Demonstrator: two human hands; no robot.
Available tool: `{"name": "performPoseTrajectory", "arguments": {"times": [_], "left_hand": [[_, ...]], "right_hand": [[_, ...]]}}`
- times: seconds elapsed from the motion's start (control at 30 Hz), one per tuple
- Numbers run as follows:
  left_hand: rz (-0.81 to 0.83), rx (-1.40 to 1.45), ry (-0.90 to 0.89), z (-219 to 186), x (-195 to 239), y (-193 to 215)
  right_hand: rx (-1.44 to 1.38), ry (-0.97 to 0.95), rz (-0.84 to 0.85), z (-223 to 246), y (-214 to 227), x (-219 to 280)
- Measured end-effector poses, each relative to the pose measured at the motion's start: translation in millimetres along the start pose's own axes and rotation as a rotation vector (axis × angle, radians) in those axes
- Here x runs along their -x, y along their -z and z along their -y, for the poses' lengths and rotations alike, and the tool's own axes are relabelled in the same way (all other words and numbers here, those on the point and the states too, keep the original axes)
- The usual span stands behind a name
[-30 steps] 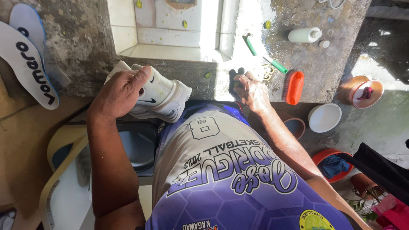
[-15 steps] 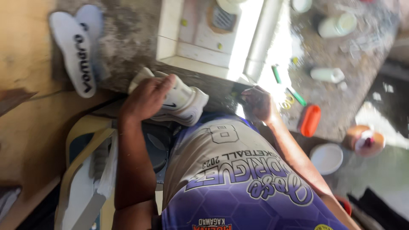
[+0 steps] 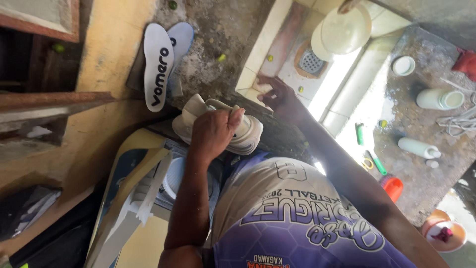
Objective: The person scrubs a white sneaker with a green brush and a small green tool, repeatedly working on the upper and side panels. They rinse the shoe under running water and continue scrubbing different areas.
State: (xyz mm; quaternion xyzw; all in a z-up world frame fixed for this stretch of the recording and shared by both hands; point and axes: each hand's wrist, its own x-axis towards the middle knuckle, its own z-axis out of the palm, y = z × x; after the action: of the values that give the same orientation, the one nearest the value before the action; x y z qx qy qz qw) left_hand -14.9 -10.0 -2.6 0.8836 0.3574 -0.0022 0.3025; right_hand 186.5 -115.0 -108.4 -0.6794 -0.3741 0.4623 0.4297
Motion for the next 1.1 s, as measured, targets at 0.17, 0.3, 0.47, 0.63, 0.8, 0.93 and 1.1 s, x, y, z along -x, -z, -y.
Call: {"name": "performPoseTrajectory", "arguments": {"times": [0.17, 0.3, 0.47, 0.63, 0.8, 0.93, 1.1], "left_hand": [[-0.138, -0.063, 0.01, 8.3, -12.5, -38.5], [-0.104, -0.06, 0.009, 4.5, -24.0, -64.1], [0.326, -0.151, 0.094, -11.7, -30.0, -65.2], [0.42, -0.068, 0.113, -9.5, -46.1, -25.4], [0.52, 0.217, 0.08, 16.6, -84.1, -2.8], [0.543, 0.128, 0.119, 12.3, -87.0, -8.6], [0.385, -0.074, -0.088, -10.3, -68.2, -32.2]], "right_hand": [[0.133, -0.17, -0.014, -47.4, 7.6, 41.9], [0.191, -0.332, -0.027, -85.9, 12.4, 88.1], [0.204, -0.379, -0.045, -101.4, 10.4, 122.3], [0.028, -0.424, -0.098, -93.7, 11.0, 131.2], [0.13, -0.397, -0.116, -76.4, 4.8, 130.0], [-0.004, -0.383, -0.111, -65.7, -0.3, 124.5], [0.107, -0.38, -0.101, -63.4, -1.0, 111.2]]}}
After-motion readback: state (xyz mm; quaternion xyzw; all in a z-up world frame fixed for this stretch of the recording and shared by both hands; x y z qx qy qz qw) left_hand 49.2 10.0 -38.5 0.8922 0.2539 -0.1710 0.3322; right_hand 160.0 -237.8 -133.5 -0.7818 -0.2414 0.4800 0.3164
